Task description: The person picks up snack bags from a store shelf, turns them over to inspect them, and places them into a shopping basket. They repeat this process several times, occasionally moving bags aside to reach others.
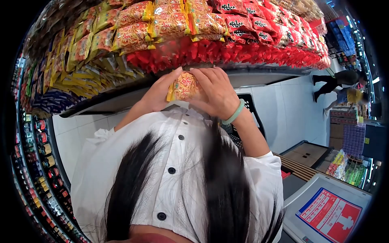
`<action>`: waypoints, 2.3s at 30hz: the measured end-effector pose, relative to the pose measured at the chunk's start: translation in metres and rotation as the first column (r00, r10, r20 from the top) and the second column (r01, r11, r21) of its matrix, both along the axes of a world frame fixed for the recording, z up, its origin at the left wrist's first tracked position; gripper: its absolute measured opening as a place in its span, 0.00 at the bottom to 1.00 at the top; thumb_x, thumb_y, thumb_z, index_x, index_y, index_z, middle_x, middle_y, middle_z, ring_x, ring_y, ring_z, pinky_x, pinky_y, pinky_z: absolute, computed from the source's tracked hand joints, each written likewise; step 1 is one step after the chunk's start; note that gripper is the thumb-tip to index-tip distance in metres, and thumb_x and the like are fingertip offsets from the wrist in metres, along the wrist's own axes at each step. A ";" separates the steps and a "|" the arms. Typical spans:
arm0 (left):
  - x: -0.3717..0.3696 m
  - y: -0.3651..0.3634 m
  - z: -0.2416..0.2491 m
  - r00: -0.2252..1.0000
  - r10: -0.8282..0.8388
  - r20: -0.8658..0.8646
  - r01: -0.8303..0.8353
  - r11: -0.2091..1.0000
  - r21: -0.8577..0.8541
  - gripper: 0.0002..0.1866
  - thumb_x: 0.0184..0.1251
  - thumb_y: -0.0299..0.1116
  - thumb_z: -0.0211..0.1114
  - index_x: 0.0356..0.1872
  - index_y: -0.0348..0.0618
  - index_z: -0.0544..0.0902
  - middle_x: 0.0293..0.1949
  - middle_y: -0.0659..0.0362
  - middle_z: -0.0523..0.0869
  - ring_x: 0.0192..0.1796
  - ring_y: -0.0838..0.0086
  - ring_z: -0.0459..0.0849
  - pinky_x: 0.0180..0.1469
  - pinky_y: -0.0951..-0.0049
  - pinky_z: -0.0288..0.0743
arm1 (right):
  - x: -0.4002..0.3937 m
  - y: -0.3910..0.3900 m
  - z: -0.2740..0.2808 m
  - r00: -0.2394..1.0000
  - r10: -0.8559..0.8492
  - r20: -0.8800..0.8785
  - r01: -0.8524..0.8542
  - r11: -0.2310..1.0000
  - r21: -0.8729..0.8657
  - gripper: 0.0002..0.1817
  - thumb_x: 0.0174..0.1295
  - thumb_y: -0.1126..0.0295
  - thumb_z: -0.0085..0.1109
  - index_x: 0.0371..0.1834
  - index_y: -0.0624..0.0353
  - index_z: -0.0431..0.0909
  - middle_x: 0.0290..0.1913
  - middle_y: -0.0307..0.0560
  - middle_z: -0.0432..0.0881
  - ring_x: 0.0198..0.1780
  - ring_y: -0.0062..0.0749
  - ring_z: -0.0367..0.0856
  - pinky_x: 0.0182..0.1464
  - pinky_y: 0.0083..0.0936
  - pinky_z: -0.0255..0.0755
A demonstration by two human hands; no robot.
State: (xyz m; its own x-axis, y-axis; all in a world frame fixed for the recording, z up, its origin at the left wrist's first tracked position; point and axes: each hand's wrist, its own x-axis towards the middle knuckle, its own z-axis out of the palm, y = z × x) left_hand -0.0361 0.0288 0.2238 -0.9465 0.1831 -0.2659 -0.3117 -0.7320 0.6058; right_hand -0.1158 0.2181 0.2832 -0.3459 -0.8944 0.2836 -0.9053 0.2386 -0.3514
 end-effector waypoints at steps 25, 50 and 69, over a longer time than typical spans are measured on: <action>0.055 -0.047 0.063 0.966 -0.051 -0.252 -0.085 0.862 -0.501 0.19 0.75 0.37 0.55 0.58 0.34 0.77 0.50 0.52 0.85 0.52 0.72 0.83 0.55 0.71 0.76 | -0.141 -0.086 0.111 0.994 0.091 0.065 -0.084 0.991 -0.104 0.35 0.55 0.61 0.72 0.63 0.64 0.70 0.50 0.53 0.81 0.53 0.37 0.79 0.58 0.31 0.72; 0.063 -0.054 0.045 0.970 0.004 -0.242 -0.134 0.840 -0.526 0.16 0.73 0.32 0.59 0.58 0.36 0.77 0.51 0.55 0.85 0.54 0.74 0.83 0.56 0.72 0.76 | -0.188 -0.151 0.086 0.950 0.284 0.128 -0.296 0.951 0.088 0.33 0.58 0.58 0.70 0.64 0.60 0.72 0.57 0.51 0.79 0.59 0.35 0.76 0.64 0.30 0.68; 0.058 -0.046 0.037 0.972 -0.014 -0.234 -0.121 0.824 -0.553 0.17 0.73 0.32 0.60 0.58 0.36 0.77 0.50 0.55 0.85 0.54 0.74 0.83 0.56 0.72 0.76 | -0.188 -0.154 0.082 0.921 0.328 0.211 -0.337 0.942 0.006 0.28 0.60 0.65 0.69 0.64 0.60 0.74 0.54 0.46 0.82 0.55 0.27 0.77 0.59 0.26 0.71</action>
